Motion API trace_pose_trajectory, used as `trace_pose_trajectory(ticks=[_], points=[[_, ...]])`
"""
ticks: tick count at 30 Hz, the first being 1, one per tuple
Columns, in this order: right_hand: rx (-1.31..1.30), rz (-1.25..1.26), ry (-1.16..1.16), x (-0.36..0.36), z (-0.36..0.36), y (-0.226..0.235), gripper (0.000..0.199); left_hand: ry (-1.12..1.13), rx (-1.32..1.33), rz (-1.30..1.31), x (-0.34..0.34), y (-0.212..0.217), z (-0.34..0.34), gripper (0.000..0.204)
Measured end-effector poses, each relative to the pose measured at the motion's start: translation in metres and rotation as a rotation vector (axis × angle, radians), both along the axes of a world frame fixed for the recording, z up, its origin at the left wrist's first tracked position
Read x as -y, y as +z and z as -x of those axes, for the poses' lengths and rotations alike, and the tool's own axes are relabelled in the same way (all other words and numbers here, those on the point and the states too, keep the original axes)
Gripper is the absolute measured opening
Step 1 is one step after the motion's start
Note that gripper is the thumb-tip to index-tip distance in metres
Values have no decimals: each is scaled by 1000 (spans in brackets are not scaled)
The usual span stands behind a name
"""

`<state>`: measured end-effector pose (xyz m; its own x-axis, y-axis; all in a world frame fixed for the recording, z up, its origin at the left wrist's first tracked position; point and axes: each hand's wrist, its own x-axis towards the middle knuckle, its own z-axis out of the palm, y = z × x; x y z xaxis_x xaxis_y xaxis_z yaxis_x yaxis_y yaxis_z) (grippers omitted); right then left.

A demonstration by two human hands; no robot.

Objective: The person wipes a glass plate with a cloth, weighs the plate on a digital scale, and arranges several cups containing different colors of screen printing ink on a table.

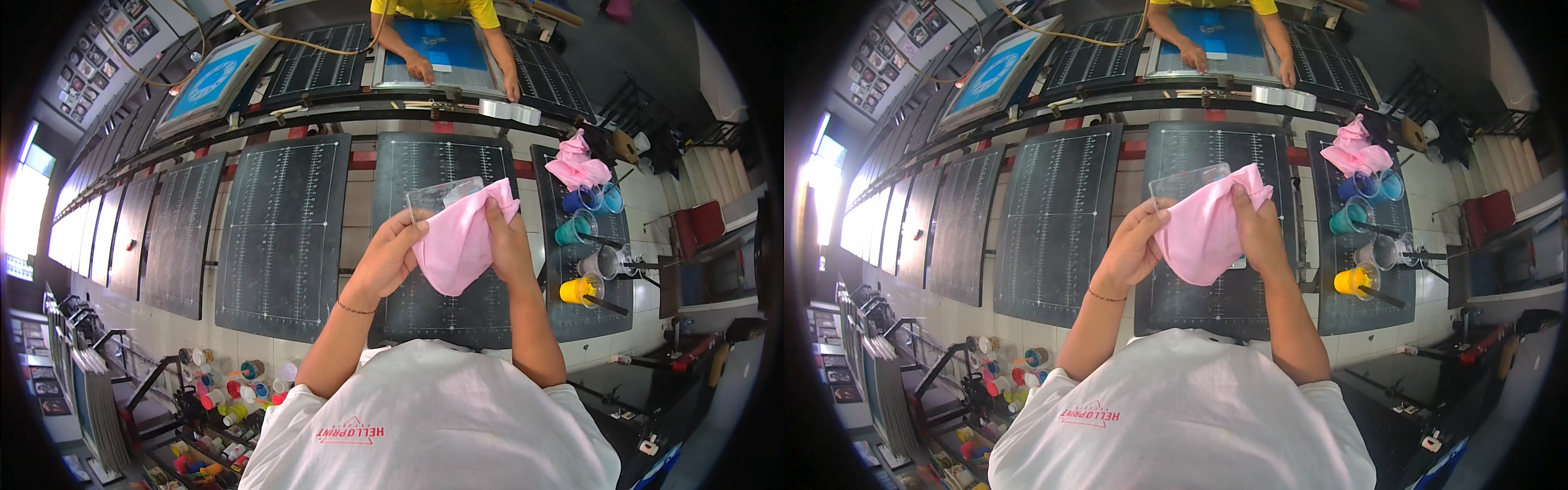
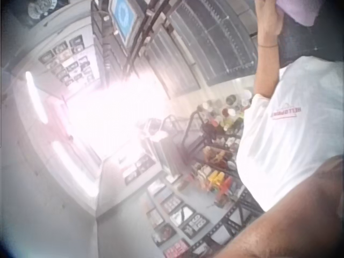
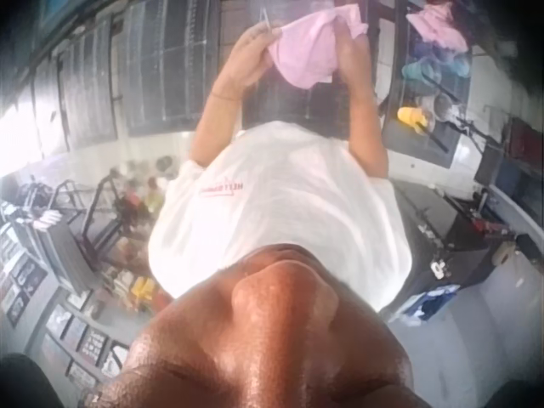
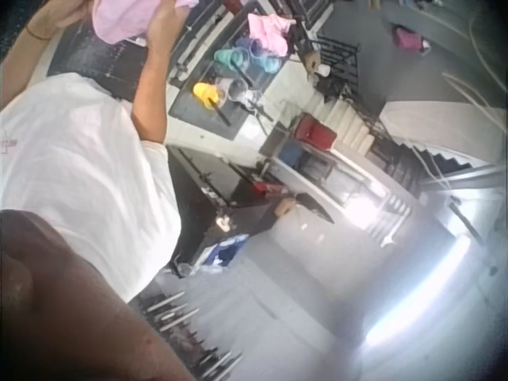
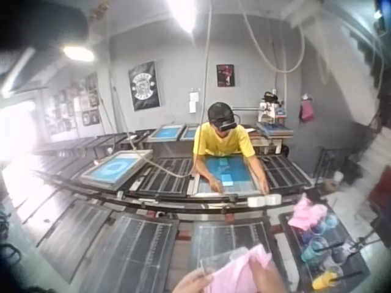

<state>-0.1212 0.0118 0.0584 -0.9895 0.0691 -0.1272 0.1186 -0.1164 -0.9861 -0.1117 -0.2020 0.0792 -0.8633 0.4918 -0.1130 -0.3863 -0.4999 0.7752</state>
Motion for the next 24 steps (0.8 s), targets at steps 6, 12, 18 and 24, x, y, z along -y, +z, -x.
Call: trace_pose_trajectory(ticks=[6, 12, 18, 24], points=[[-87, 137, -210, -25, 5, -2, 53, 277, 73, -198, -7, 6, -3, 43], [-111, 581, -267, -20, -12, -2, 52, 451, 39, -288, -24, 8, -6, 46], [-187, 201, 182, 36, -40, -27, 51, 551, -60, -273, -57, -3, -7, 43], [-320, 282, 6, 56, -22, 7, 57, 586, -128, -179, -65, -15, -12, 41]])
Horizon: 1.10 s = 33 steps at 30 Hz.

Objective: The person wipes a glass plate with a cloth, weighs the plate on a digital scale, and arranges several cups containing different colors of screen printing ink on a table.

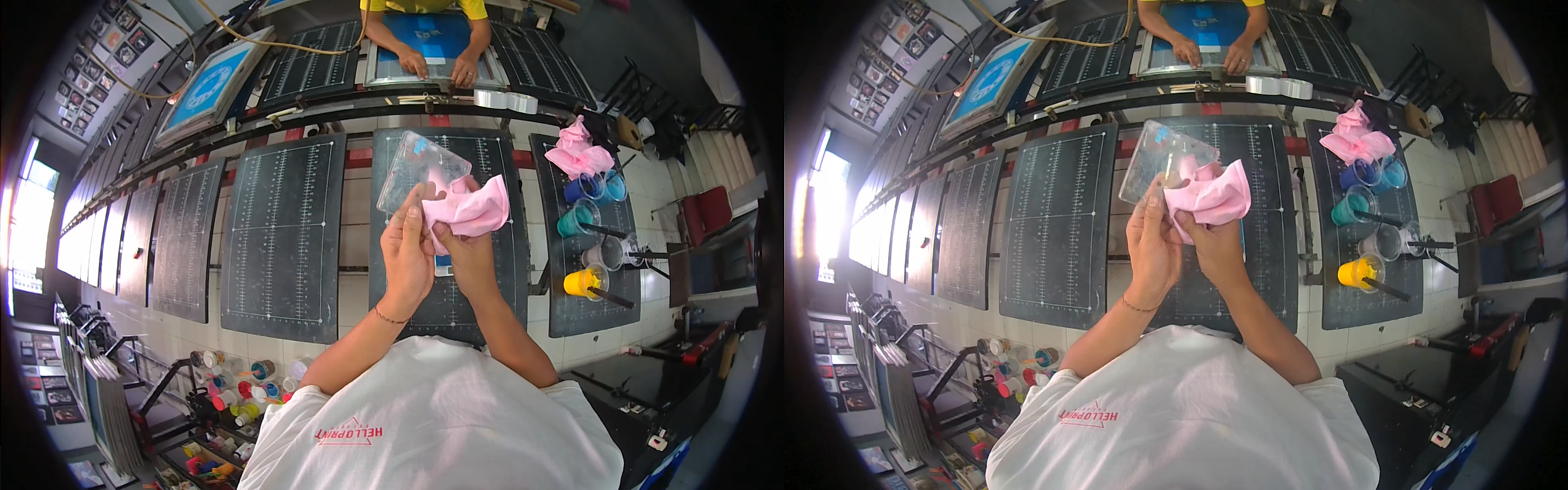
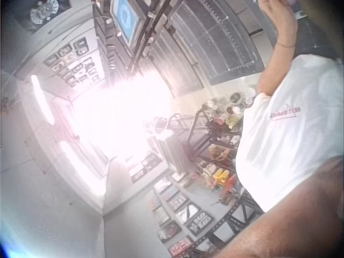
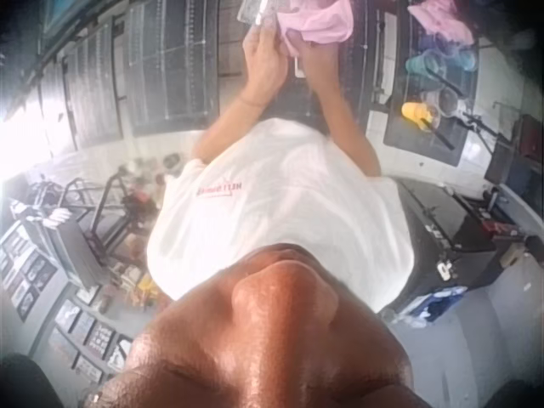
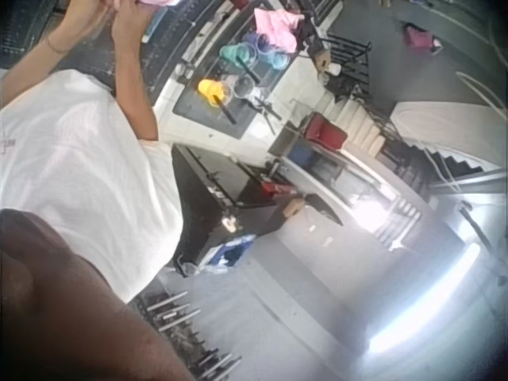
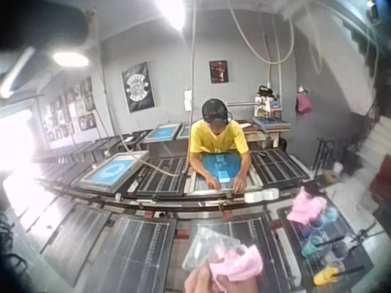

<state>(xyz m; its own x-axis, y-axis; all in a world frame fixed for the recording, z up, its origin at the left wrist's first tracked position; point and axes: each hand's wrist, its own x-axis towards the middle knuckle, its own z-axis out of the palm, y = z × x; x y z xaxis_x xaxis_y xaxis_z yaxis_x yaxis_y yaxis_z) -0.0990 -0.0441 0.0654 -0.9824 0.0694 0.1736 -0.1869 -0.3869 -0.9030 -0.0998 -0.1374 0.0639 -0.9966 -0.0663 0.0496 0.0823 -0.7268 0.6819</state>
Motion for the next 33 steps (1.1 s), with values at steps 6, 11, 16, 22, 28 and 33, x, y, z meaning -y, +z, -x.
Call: trace_pose_trajectory(ticks=[6, 11, 16, 22, 28, 33], points=[[87, 11, 15, -7, 5, -7, 48, 20, 39, -70, -6, 4, 10, 41], [125, 92, 35, -22, 7, -16, 43, -15, 95, -152, -5, 13, 6, 47], [300, 265, 140, -31, -1, -12, 40, -80, 74, -201, -3, 9, 5, 44], [0, -226, -87, -4, -4, -13, 38, 48, 18, -59, -10, 18, 2, 42], [-2, -108, -148, 2, -1, -12, 39, 32, 78, -146, -6, 26, 6, 43], [137, 27, -54, -8, 2, -34, 33, -44, 140, -301, -3, 29, 9, 41]])
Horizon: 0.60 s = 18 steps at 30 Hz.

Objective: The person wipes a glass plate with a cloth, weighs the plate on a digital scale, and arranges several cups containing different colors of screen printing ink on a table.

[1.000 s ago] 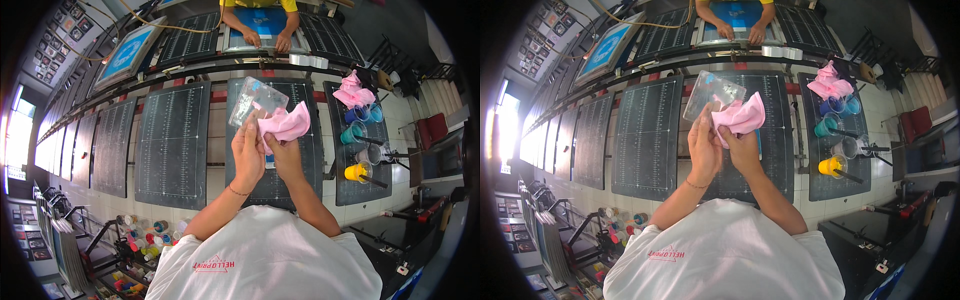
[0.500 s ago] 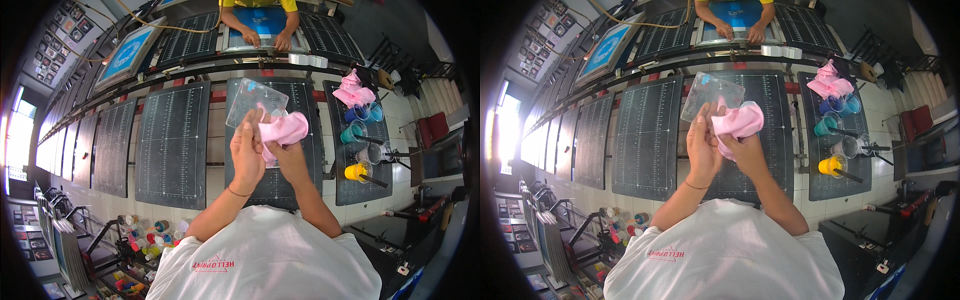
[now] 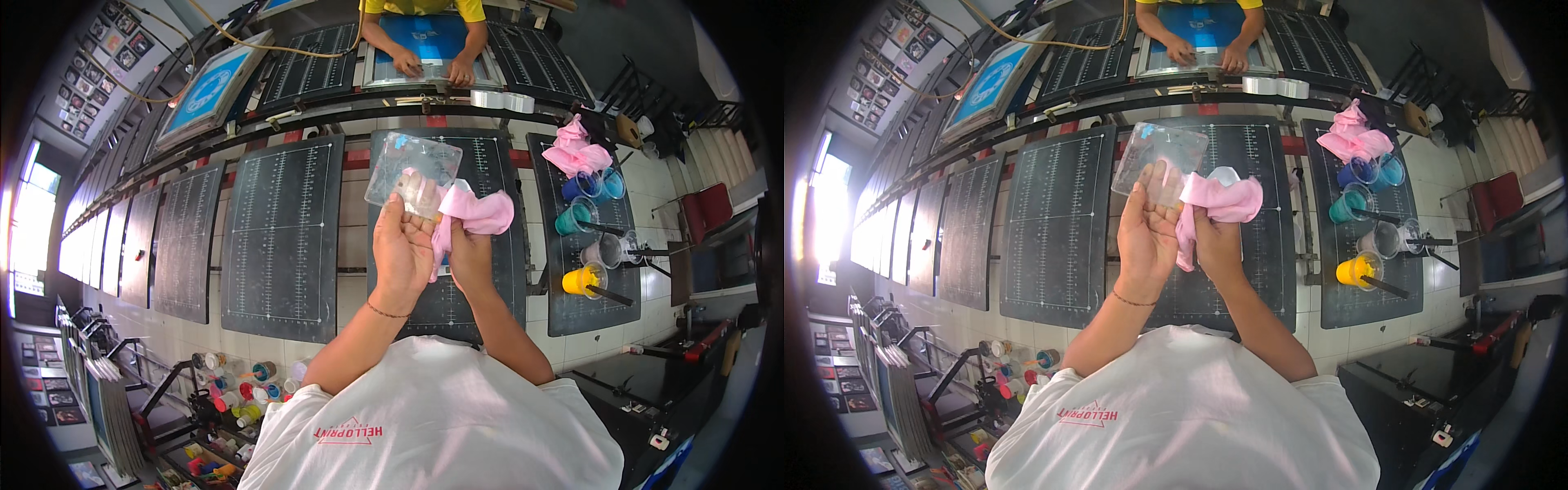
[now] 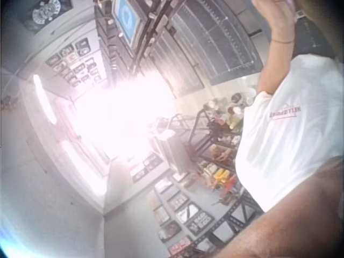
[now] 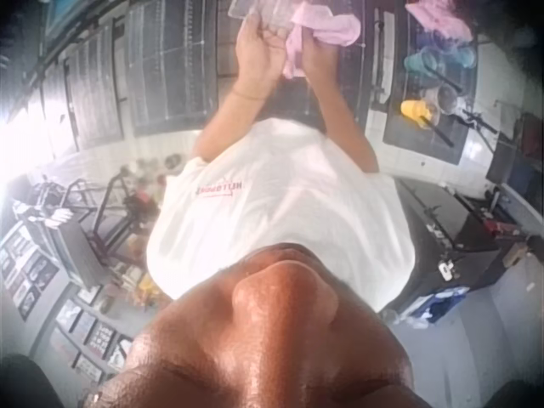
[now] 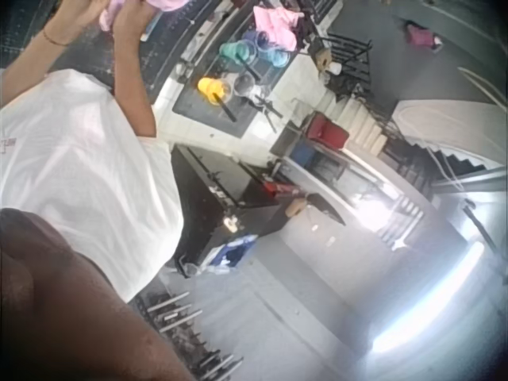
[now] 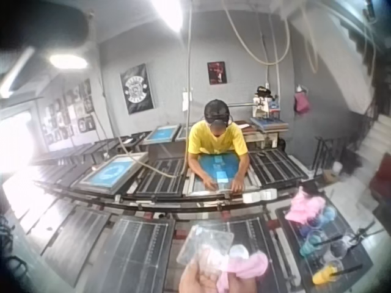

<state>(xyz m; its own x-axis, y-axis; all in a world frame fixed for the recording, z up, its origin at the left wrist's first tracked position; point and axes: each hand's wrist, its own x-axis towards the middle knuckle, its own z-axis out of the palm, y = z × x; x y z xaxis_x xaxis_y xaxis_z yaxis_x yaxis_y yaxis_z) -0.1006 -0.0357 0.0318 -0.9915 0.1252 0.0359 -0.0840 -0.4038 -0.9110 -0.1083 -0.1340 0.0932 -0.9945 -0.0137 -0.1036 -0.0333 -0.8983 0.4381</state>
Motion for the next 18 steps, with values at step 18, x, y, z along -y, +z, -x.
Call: trace_pose_trajectory(ticks=[18], points=[[-621, -888, -160, -48, 35, 30, 34, -322, -146, 460, 36, -25, -17, 40]])
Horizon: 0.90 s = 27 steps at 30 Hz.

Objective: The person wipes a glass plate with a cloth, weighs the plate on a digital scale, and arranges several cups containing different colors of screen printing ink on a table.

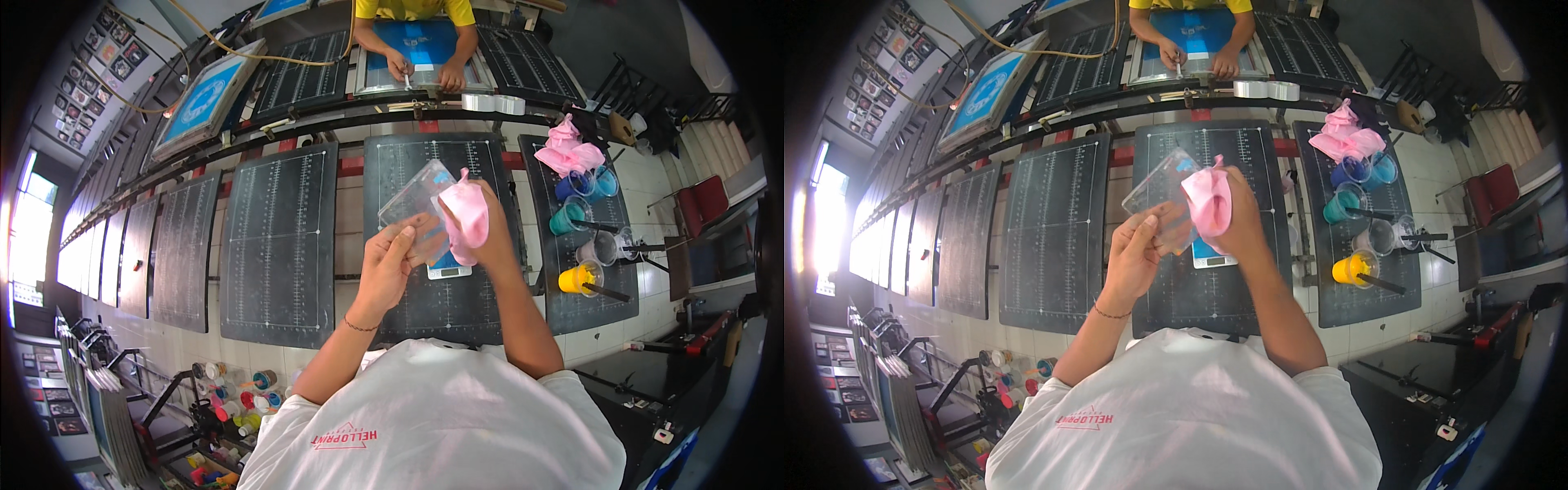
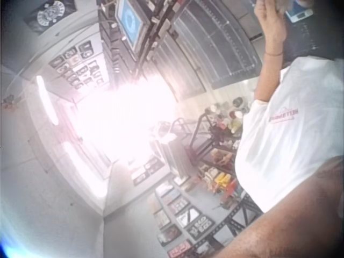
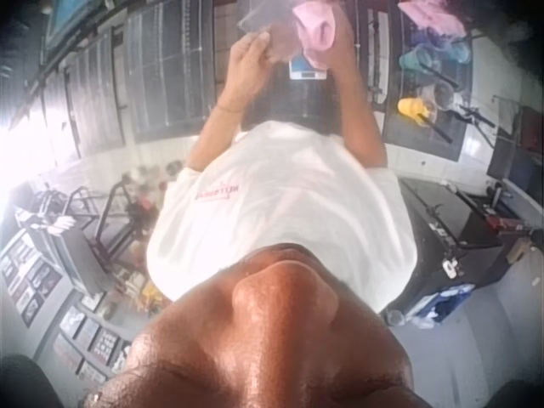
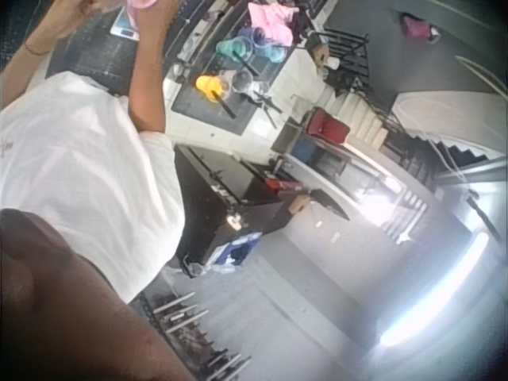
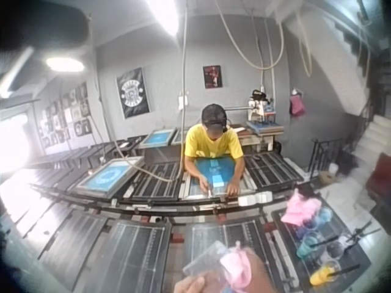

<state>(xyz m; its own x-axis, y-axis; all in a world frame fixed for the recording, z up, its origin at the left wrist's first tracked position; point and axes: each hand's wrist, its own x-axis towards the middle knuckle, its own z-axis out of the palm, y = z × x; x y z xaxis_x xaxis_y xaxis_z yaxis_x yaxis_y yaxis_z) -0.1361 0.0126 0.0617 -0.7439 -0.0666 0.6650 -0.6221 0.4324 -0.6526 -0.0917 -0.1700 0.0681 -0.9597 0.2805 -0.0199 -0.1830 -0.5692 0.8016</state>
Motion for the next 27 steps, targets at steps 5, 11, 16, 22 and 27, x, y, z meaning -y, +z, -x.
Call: trace_pose_trajectory(ticks=[5, 11, 16, 22, 27], points=[[709, -26, -72, -1, 0, 55, 38, -64, -11, 40, 9, 10, 2, 40], [558, 246, -69, 9, -2, 34, 53, -14, -24, 247, 1, 10, -6, 39], [358, 609, -84, 13, 15, 28, 49, 15, -4, 258, -9, 9, -10, 41], [510, 286, -61, 10, -8, 15, 40, 13, 12, 267, -9, 5, -9, 42], [374, -19, 40, 6, -29, -12, 51, 62, 54, 246, -7, 2, -11, 41]])
